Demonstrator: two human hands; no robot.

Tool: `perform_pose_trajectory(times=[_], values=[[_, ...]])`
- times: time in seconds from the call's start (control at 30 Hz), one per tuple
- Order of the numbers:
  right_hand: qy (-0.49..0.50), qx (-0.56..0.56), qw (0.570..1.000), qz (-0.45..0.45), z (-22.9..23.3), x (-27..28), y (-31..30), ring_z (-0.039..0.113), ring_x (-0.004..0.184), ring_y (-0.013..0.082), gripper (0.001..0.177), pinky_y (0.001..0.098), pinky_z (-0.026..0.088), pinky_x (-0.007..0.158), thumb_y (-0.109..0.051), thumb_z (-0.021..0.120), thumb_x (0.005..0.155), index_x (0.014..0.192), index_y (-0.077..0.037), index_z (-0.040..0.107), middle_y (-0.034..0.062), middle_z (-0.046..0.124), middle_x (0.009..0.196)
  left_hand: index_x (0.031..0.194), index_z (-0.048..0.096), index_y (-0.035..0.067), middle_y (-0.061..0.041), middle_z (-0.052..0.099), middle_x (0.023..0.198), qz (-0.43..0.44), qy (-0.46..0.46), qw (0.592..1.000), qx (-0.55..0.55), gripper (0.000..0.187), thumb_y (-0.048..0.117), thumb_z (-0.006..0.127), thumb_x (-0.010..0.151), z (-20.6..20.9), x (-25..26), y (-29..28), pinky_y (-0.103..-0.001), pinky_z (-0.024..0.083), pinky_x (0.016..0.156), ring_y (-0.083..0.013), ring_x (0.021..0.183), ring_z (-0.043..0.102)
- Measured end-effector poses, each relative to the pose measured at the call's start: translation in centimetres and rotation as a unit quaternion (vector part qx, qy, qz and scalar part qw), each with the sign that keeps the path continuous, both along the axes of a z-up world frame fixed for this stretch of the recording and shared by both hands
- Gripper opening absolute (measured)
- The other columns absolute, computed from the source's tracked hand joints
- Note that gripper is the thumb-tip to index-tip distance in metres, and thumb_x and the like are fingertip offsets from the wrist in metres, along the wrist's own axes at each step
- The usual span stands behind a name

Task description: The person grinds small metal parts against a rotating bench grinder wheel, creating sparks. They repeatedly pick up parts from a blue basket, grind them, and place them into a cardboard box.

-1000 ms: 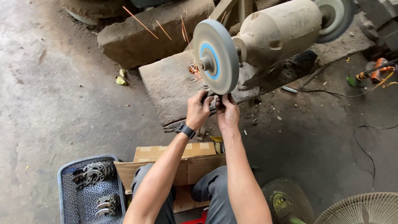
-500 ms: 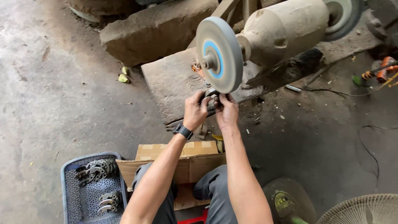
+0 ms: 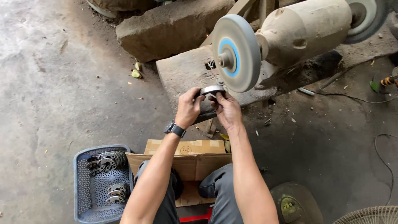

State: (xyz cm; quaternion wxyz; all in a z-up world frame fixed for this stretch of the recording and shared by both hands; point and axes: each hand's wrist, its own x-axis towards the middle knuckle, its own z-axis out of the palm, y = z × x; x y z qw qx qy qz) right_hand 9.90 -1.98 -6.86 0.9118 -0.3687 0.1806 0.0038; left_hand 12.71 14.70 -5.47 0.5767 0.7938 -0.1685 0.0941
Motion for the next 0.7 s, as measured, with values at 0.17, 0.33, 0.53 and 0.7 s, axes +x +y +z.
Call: perform_pose_trajectory(times=[0.17, 0.33, 0.53, 0.7], values=[[-0.03, 0.013, 0.999, -0.025, -2.0, -0.6, -1.9, 0.07, 0.091, 0.0175, 0.019, 0.0278, 0.056, 0.075, -0.007, 0.067, 0.098, 0.117, -0.003, 0.068, 0.0068, 0.073, 0.101, 0.106, 0.068, -0.003, -0.022, 0.073, 0.096, -0.023, -0.066, 0.998, -0.001, 0.02, 0.005, 0.074, 0.088, 0.1, -0.2, -1.1, -0.04, 0.056, 0.073, -0.0373, 0.084, 0.073], [-0.028, 0.005, 0.994, -0.103, -2.0, -0.5, -4.1, 0.064, 0.084, 0.014, 0.018, 0.0282, 0.053, 0.072, -0.006, 0.068, 0.098, 0.116, -0.003, 0.069, 0.0043, 0.073, 0.102, 0.102, 0.072, -0.004, -0.023, 0.073, 0.092, -0.062, -0.032, 0.998, -0.01, 0.021, 0.008, 0.077, 0.085, 0.8, -0.1, -4.2, -0.039, 0.056, 0.07, -0.0355, 0.081, 0.074], [-0.027, -0.068, 0.991, -0.109, -1.8, -0.3, -2.5, 0.063, 0.083, 0.0128, 0.015, 0.0247, 0.051, 0.07, -0.005, 0.069, 0.098, 0.113, -0.003, 0.072, 0.0032, 0.07, 0.097, 0.099, 0.074, -0.003, -0.023, 0.075, 0.085, -0.079, 0.081, 0.993, 0.024, 0.017, 0.009, 0.072, 0.088, 1.3, -0.7, -3.3, -0.038, 0.056, 0.067, -0.0314, 0.072, 0.076], [-0.061, -0.067, 0.991, -0.096, -1.7, 0.0, -2.0, 0.064, 0.078, 0.0137, 0.015, 0.025, 0.051, 0.064, -0.003, 0.069, 0.097, 0.111, 0.0, 0.073, 0.0054, 0.071, 0.094, 0.105, 0.072, -0.003, -0.024, 0.074, 0.089, -0.053, 0.032, 0.998, 0.005, 0.022, 0.006, 0.072, 0.086, 0.7, -0.7, -3.0, -0.037, 0.058, 0.069, -0.0314, 0.075, 0.077]])
